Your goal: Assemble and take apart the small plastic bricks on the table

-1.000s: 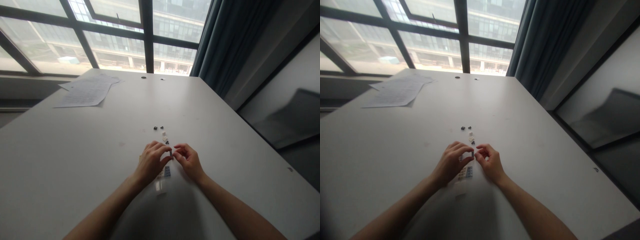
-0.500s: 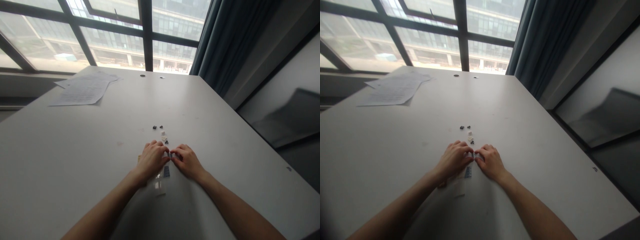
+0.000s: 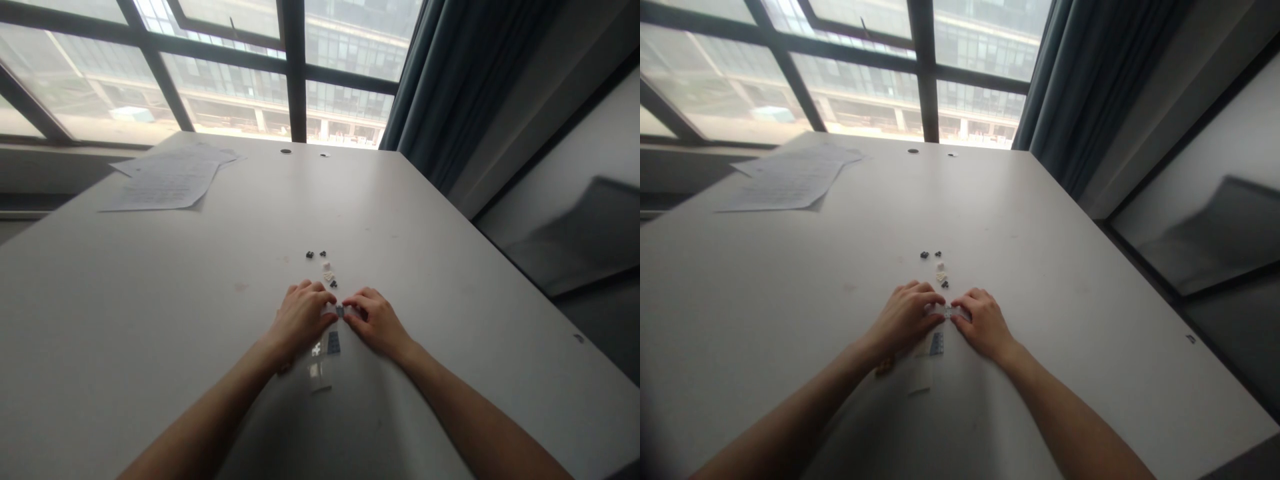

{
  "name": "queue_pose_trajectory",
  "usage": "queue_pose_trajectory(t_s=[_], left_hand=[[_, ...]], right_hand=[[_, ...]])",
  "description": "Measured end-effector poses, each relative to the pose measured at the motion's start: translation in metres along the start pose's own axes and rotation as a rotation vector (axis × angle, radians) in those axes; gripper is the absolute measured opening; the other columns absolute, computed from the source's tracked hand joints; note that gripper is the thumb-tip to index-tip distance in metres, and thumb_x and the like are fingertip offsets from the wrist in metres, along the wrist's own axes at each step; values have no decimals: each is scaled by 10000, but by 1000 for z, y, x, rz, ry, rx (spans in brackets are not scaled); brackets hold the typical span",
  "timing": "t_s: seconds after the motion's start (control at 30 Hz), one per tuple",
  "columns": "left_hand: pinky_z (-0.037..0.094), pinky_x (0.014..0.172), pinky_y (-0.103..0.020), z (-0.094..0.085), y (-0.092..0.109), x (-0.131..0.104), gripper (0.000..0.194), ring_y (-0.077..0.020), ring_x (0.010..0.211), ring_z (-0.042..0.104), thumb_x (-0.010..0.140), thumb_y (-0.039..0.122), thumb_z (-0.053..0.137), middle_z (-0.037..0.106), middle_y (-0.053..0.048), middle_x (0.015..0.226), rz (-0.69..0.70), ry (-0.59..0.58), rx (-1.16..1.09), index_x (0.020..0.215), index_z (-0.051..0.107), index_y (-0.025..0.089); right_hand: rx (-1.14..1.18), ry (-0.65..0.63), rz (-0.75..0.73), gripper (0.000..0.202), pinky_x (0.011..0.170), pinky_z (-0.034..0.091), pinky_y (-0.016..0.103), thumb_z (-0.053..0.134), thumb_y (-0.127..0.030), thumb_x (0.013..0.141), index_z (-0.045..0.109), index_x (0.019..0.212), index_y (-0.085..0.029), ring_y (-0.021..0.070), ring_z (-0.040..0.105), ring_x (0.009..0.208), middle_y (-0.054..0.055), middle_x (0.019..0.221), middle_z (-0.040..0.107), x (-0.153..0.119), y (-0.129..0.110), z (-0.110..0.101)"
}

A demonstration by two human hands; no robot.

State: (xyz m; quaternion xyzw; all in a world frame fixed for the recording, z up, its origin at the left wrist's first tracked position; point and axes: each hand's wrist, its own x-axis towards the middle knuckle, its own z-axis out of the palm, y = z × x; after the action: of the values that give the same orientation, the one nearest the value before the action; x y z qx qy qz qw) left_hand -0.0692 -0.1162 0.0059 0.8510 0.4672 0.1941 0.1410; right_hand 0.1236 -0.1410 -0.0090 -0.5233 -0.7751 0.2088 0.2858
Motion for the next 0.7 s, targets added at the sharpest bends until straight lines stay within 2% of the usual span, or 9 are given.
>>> queue_pose_trajectory(t_s=[0.2,0.53,0.7], left_hand=[[404,781,-371,2,3,1,109,-225,852,574,760,273,688,669,-34,847,24,28,6,861,728,268],[401,792,-396,2,3,1,131,-238,874,577,777,265,667,672,-34,881,20,-15,19,896,722,267],[409,810,-418,-1,2,2,180,-254,900,577,790,262,654,668,-47,919,-1,-23,2,962,700,240]], right_hand=[[-6,5,2,174,843,444,334,649,-185,795,691,958,-225,196,563,908,44,912,622,0,-2,0],[-14,2,5,157,856,438,344,641,-182,798,686,945,-215,202,558,907,43,915,619,1,-3,0],[-7,9,16,243,820,447,342,641,-161,790,658,1030,-196,210,556,876,44,890,611,1,-7,-2]])
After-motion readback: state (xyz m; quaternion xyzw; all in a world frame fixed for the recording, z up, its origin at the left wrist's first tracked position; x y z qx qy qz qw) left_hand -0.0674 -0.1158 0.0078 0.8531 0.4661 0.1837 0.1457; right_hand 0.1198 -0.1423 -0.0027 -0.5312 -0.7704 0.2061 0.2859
